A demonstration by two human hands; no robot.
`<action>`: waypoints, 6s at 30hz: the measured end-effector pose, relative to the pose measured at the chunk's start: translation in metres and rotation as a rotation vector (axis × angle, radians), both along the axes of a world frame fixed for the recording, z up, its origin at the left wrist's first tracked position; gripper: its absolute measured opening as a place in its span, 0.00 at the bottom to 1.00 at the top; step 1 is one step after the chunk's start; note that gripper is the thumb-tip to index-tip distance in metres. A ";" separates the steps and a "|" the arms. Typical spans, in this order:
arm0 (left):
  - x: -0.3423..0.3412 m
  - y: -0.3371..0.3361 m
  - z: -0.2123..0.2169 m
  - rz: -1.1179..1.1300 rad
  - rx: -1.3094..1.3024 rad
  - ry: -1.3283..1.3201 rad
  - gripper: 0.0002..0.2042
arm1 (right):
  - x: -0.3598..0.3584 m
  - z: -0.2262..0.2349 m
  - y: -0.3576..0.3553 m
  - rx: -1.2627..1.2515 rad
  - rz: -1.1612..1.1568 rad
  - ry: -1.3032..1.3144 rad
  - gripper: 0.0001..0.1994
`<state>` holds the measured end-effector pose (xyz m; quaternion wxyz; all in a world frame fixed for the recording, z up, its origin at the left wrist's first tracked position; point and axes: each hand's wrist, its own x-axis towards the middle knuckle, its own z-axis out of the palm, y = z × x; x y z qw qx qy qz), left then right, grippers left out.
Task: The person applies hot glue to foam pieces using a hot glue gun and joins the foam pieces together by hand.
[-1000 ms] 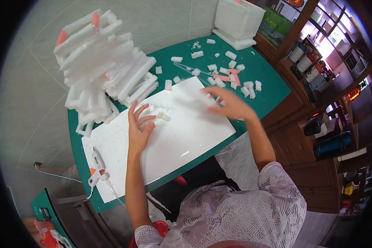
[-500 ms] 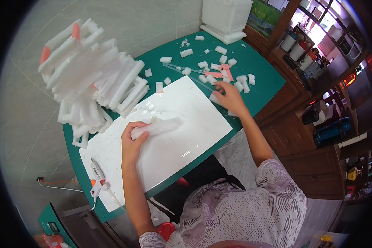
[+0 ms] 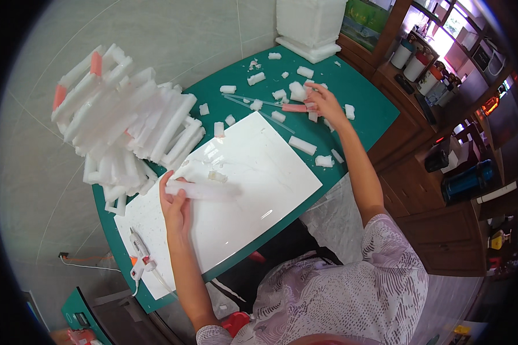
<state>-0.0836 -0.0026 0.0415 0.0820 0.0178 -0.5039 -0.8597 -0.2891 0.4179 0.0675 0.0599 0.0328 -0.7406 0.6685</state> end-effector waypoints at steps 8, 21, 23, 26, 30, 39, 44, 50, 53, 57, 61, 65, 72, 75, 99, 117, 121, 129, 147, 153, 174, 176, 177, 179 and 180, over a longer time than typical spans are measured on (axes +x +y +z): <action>-0.001 -0.015 -0.013 0.034 0.186 0.014 0.22 | -0.065 -0.017 0.018 0.763 -0.087 0.199 0.18; -0.006 -0.010 -0.017 -0.030 0.104 -0.007 0.23 | -0.090 -0.034 0.013 1.275 0.033 0.081 0.25; -0.009 -0.009 -0.016 -0.028 0.102 -0.011 0.23 | -0.109 -0.039 0.036 0.937 -0.053 0.228 0.24; -0.005 -0.014 -0.017 -0.009 0.090 -0.026 0.22 | -0.115 -0.021 0.041 0.667 -0.193 0.141 0.26; -0.007 -0.012 -0.015 -0.010 0.094 -0.019 0.21 | -0.126 -0.010 0.072 0.508 -0.321 0.050 0.28; -0.005 -0.008 -0.009 0.001 0.068 -0.046 0.21 | -0.125 -0.010 0.065 0.410 -0.006 -0.232 0.28; -0.002 -0.011 -0.008 0.002 0.076 -0.036 0.21 | -0.114 0.001 0.058 0.388 -0.136 -0.192 0.25; -0.004 -0.009 -0.006 -0.022 0.064 -0.027 0.21 | -0.128 -0.025 0.106 1.020 -0.050 0.172 0.23; -0.002 -0.009 -0.005 -0.021 0.040 -0.030 0.21 | -0.122 -0.027 0.101 1.101 0.024 0.162 0.22; -0.003 -0.009 -0.006 -0.018 0.026 -0.031 0.21 | -0.119 -0.029 0.101 1.130 0.025 0.152 0.22; -0.003 -0.010 -0.007 -0.027 0.014 -0.038 0.21 | -0.119 -0.029 0.098 1.180 0.054 0.174 0.23; -0.004 -0.009 -0.008 -0.022 0.002 -0.043 0.22 | -0.118 -0.027 0.101 1.173 0.069 0.128 0.24; -0.004 -0.011 -0.010 -0.049 0.015 -0.039 0.22 | -0.101 -0.015 0.112 1.068 0.080 0.017 0.28; -0.004 -0.010 -0.009 -0.065 0.004 -0.046 0.22 | -0.093 -0.015 0.120 1.093 0.095 0.082 0.27; -0.004 -0.006 -0.008 -0.043 -0.024 -0.038 0.23 | 0.011 0.025 0.031 0.280 0.326 -0.105 0.26; -0.001 -0.001 0.000 -0.158 -0.104 -0.010 0.26 | 0.106 -0.016 -0.036 0.370 0.282 0.036 0.19; -0.001 0.000 -0.001 -0.174 -0.106 -0.001 0.25 | 0.079 0.001 -0.020 0.203 0.115 0.043 0.20; -0.003 0.001 -0.005 -0.166 -0.159 -0.050 0.24 | 0.095 -0.012 -0.007 0.849 0.080 0.120 0.23; -0.010 -0.011 -0.013 -0.136 -0.072 -0.022 0.23 | 0.093 -0.039 -0.026 0.978 0.108 0.314 0.20; -0.007 -0.012 -0.009 -0.116 -0.050 0.011 0.25 | 0.098 0.002 -0.038 0.964 0.094 0.181 0.22; 0.009 -0.001 0.009 -0.052 -0.210 0.155 0.27 | 0.133 0.021 -0.235 0.335 0.602 0.392 0.22; 0.007 0.002 0.006 -0.047 -0.210 0.154 0.27 | 0.135 0.022 -0.235 0.340 0.602 0.426 0.22; 0.006 0.002 0.005 -0.052 -0.208 0.163 0.27 | 0.135 0.020 -0.235 0.336 0.603 0.415 0.22; 0.005 0.001 0.004 -0.037 -0.230 0.135 0.26 | 0.133 0.017 -0.236 0.387 0.570 0.466 0.20; 0.004 0.001 0.004 -0.021 -0.253 0.120 0.25 | 0.133 0.017 -0.237 0.385 0.568 0.455 0.20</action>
